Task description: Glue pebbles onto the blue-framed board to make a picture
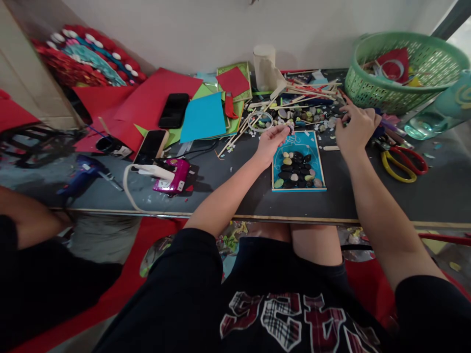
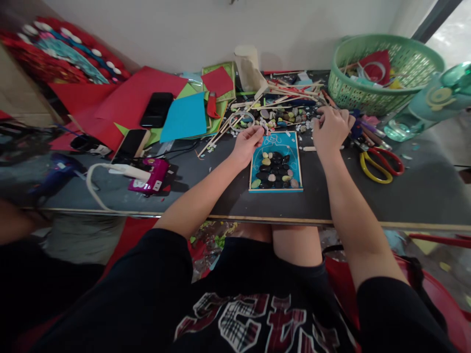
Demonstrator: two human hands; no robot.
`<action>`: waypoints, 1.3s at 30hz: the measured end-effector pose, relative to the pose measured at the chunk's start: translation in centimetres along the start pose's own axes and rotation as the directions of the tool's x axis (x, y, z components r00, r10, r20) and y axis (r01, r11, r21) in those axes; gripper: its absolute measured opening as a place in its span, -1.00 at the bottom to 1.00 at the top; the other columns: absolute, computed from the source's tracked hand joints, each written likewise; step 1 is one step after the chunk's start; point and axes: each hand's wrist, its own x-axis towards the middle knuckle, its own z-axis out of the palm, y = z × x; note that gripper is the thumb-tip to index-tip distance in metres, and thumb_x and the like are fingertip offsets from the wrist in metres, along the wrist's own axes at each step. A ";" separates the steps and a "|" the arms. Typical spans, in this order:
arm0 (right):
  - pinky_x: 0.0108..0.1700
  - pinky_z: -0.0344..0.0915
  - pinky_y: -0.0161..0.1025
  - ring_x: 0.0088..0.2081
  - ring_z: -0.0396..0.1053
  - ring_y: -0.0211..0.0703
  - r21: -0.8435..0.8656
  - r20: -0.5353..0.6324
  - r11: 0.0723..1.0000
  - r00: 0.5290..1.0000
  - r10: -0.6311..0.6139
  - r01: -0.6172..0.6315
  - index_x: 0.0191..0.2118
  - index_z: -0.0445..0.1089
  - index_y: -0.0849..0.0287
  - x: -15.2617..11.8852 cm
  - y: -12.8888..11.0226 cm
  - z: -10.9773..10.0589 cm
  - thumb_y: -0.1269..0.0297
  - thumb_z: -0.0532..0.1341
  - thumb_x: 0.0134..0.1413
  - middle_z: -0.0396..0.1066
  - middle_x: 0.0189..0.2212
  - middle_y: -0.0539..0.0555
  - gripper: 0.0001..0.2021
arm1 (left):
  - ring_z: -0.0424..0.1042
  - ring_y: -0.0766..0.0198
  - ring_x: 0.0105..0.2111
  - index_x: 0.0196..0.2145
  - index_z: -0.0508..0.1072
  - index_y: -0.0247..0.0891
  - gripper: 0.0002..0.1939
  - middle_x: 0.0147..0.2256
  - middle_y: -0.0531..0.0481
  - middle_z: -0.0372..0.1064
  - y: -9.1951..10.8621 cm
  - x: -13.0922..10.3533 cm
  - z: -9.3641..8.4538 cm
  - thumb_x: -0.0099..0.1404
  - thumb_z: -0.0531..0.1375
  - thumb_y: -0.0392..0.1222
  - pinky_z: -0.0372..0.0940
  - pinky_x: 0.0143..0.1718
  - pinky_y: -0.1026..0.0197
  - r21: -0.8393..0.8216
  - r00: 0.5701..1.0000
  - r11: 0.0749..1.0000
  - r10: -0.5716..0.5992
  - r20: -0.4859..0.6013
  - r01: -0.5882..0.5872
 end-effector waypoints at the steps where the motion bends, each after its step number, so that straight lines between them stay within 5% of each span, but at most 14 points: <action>1: 0.25 0.06 0.40 0.20 0.25 0.39 0.002 -0.014 1.000 1.000 -0.019 0.019 0.05 0.47 0.05 0.0 0.0 0.0 0.25 0.09 0.29 0.49 0.00 0.25 -0.69 | 0.25 0.42 -0.51 -0.34 0.59 -0.19 -0.43 -0.48 0.07 0.38 0.0 0.0 0.0 0.02 0.46 0.38 0.19 -0.50 0.32 0.016 1.000 1.000 0.008 -0.002 -0.008; 4: 0.28 0.05 0.40 0.26 0.21 0.40 0.025 -0.092 0.991 0.987 -0.128 0.131 0.07 0.48 0.06 -0.2 -0.3 0.2 0.17 0.06 0.35 0.40 0.16 0.27 -0.66 | 0.40 0.37 -0.42 -0.31 0.60 -0.20 -0.42 -0.41 0.04 0.48 0.1 -0.2 0.1 0.00 0.47 0.38 0.33 -0.38 0.29 0.041 0.999 0.998 0.042 -0.021 -0.041; 8: 0.28 0.18 0.29 0.16 0.36 0.27 0.188 -0.051 0.903 0.922 -0.384 0.386 0.01 0.54 0.02 -0.9 -1.8 1.0 0.02 0.05 0.39 0.50 0.02 0.23 -0.63 | 0.56 0.23 -0.24 -0.31 0.60 -0.23 -0.40 -0.30 -0.01 0.58 0.0 -0.5 0.5 -0.04 0.49 0.36 0.46 -0.14 0.17 0.090 0.999 0.996 0.030 -0.028 -0.027; 13: 0.24 0.25 0.29 0.15 0.38 0.27 0.378 0.003 0.759 0.819 -0.574 0.530 -0.11 0.63 -0.08 -1.9 -3.6 1.9 -0.20 0.15 0.32 0.50 0.03 0.15 -0.59 | 0.57 0.23 -0.28 -0.29 0.59 -0.25 -0.42 -0.32 0.00 0.57 -0.3 -0.7 0.4 -0.04 0.52 0.29 0.46 -0.19 0.17 0.154 1.000 0.988 -0.004 -0.013 0.006; 22: 0.13 0.33 0.29 -0.01 0.44 0.21 0.486 0.017 0.692 0.787 -0.617 0.533 -0.24 0.67 -0.07 -1.2 -3.0 2.2 -0.07 0.29 0.25 0.54 -0.15 0.12 -0.73 | 0.57 0.21 -0.34 -0.34 0.57 -0.27 -0.53 -0.38 -0.03 0.57 0.3 -0.8 0.2 0.04 0.51 0.18 0.44 -0.28 0.20 0.336 0.996 0.938 0.067 0.053 -0.081; 29: 0.17 0.27 0.33 0.05 0.39 0.30 0.382 0.173 0.746 0.750 -0.638 0.546 -0.29 0.67 -0.04 0.5 -0.7 0.8 0.01 0.35 0.21 0.50 -0.09 0.16 -0.79 | 0.60 0.16 -0.14 -0.15 0.59 -0.28 -0.80 -0.15 -0.13 0.63 0.7 -1.3 0.4 0.39 0.25 -0.12 0.45 -0.07 0.15 0.515 0.987 0.846 0.074 0.142 -0.137; 34: 0.19 0.23 0.32 0.09 0.35 0.29 0.371 0.292 0.745 0.692 -0.661 0.555 -0.32 0.68 0.01 0.3 -0.3 1.0 -0.04 0.33 0.22 0.49 -0.03 0.16 -0.72 | 0.56 0.17 -0.18 -0.16 0.58 -0.27 -0.83 -0.15 -0.12 0.62 1.5 -1.7 0.6 0.43 0.17 -0.23 0.44 -0.10 0.15 0.645 0.975 0.732 0.136 0.174 -0.217; 39: 0.26 0.12 0.40 0.17 0.29 0.33 0.364 0.353 0.789 0.710 -0.609 0.496 -0.37 0.66 -0.08 0.0 0.3 1.3 -0.07 0.41 0.12 0.51 0.01 0.06 -0.78 | 0.56 0.15 -0.20 -0.20 0.58 -0.23 -0.83 -0.18 -0.10 0.62 1.4 -1.6 0.5 0.43 0.16 -0.22 0.43 -0.09 0.15 0.630 0.972 0.741 0.155 0.178 -0.234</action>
